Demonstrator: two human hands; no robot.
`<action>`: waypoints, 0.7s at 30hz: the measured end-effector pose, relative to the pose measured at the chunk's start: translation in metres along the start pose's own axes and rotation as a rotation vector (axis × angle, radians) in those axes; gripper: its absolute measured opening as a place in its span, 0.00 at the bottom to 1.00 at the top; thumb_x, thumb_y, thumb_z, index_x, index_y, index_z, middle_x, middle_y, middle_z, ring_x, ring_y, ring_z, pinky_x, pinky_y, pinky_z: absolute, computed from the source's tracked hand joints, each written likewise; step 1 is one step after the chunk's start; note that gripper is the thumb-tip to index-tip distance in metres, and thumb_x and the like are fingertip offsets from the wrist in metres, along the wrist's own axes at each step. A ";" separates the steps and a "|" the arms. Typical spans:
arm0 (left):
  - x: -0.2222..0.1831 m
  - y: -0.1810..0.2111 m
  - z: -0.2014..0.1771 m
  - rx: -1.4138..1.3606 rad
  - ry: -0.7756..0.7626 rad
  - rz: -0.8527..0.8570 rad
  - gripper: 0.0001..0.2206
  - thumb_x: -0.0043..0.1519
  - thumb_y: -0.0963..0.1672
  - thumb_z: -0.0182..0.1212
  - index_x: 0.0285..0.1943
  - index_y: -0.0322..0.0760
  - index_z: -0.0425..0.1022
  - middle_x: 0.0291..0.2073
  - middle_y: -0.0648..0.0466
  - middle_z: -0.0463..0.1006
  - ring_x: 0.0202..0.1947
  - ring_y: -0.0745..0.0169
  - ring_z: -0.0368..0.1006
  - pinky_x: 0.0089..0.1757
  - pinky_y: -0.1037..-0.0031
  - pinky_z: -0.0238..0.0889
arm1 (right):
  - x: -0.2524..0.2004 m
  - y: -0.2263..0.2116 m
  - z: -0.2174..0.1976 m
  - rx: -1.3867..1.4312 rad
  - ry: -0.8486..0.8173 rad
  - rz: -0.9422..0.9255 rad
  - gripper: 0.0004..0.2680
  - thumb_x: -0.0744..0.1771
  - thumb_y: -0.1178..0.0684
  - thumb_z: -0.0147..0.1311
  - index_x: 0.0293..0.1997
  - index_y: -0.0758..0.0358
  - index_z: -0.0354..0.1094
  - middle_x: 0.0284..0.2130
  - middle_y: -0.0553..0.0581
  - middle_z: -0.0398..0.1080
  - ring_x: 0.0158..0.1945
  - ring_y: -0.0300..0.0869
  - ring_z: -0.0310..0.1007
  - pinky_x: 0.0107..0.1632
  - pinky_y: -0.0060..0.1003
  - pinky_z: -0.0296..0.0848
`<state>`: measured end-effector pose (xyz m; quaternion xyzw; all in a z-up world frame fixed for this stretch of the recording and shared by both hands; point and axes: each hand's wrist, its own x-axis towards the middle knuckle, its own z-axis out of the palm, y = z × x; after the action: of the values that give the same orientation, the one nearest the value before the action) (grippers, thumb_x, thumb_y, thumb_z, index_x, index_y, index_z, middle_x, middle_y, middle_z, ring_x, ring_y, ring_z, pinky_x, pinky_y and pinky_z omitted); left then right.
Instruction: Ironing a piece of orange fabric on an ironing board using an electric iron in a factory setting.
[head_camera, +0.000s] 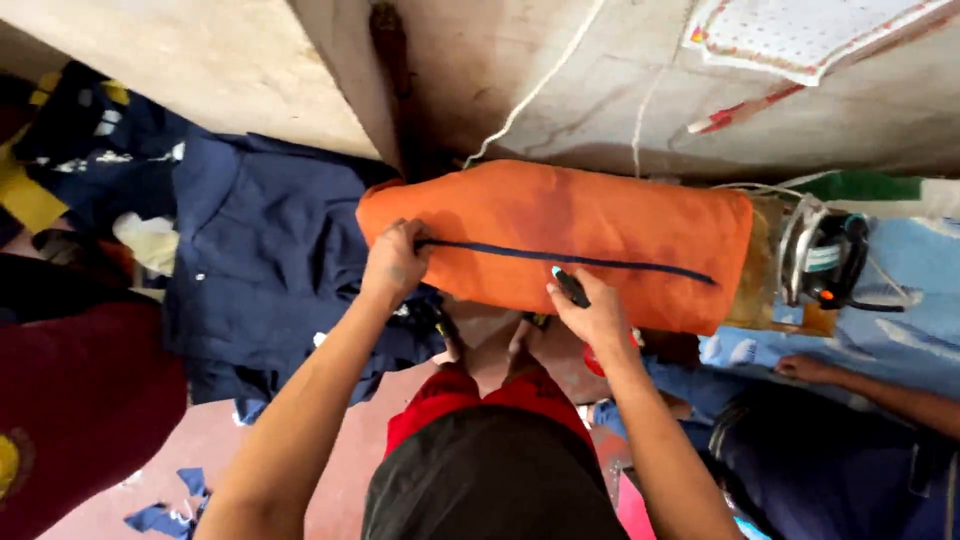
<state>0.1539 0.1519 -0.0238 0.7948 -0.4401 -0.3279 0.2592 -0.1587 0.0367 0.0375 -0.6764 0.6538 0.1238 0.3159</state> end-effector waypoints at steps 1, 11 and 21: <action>0.001 -0.002 0.001 -0.009 0.012 0.007 0.09 0.58 0.44 0.64 0.46 0.48 0.81 0.38 0.48 0.77 0.44 0.41 0.79 0.46 0.57 0.74 | -0.004 -0.011 -0.001 0.021 -0.037 -0.012 0.17 0.62 0.31 0.59 0.55 0.34 0.70 0.45 0.48 0.78 0.54 0.46 0.77 0.50 0.40 0.74; 0.016 -0.008 -0.014 0.100 -0.097 -0.030 0.10 0.58 0.47 0.67 0.48 0.49 0.80 0.41 0.51 0.79 0.48 0.46 0.80 0.49 0.60 0.74 | -0.039 -0.046 -0.004 -0.348 -0.208 -0.033 0.28 0.66 0.28 0.41 0.77 0.17 0.35 0.59 0.63 0.72 0.67 0.52 0.68 0.67 0.48 0.66; -0.008 -0.044 -0.042 0.499 0.259 0.397 0.06 0.64 0.49 0.62 0.39 0.52 0.83 0.32 0.59 0.77 0.42 0.59 0.72 0.45 0.66 0.58 | -0.029 -0.012 -0.030 -0.303 -0.149 0.085 0.29 0.66 0.29 0.43 0.78 0.19 0.35 0.62 0.67 0.70 0.68 0.56 0.66 0.67 0.51 0.66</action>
<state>0.2054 0.1854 -0.0249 0.7677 -0.6161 -0.0498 0.1691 -0.1576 0.0416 0.0800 -0.6771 0.6304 0.2839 0.2521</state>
